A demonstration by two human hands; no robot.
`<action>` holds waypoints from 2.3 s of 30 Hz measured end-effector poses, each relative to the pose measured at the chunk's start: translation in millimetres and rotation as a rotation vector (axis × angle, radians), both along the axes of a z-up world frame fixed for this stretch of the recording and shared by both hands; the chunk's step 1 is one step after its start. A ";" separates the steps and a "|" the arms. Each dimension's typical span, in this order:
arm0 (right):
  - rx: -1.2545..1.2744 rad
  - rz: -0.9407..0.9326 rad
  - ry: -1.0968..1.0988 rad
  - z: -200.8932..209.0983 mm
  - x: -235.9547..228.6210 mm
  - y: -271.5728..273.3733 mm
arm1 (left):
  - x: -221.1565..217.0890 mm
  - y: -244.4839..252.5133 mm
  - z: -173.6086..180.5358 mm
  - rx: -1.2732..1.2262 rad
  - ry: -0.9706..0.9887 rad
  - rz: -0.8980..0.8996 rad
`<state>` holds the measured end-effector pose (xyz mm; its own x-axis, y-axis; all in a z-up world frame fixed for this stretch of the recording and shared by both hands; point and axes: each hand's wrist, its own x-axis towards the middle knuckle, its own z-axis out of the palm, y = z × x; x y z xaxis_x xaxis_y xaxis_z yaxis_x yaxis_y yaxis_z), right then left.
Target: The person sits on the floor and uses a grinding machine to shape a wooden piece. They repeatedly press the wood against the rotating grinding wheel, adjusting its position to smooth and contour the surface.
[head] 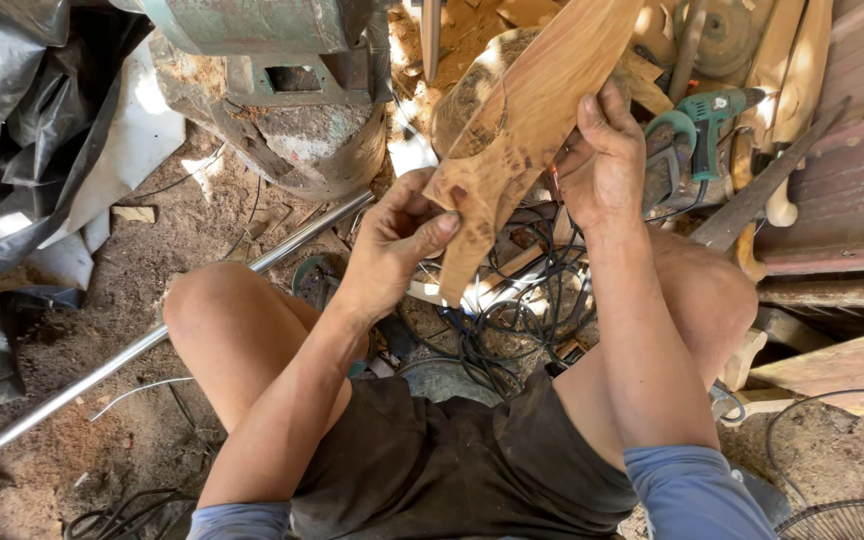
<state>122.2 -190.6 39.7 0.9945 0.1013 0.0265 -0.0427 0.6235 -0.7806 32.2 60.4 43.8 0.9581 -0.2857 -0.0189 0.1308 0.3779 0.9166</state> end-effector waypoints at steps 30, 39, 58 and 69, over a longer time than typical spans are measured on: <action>0.026 -0.078 0.155 -36.8 22.0 1.1 | 0.1 -7.1 3.4 -0.146 0.001 -0.136; 0.027 -0.071 0.182 -40.6 25.3 1.8 | 1.4 -8.3 2.6 -0.137 0.008 -0.130; 0.040 -0.067 0.082 -33.8 18.1 2.6 | 5.0 -15.7 -10.2 0.040 0.073 -0.036; 0.065 -0.071 0.039 -38.3 19.5 -1.0 | 4.9 -16.7 -17.1 -0.008 0.075 -0.008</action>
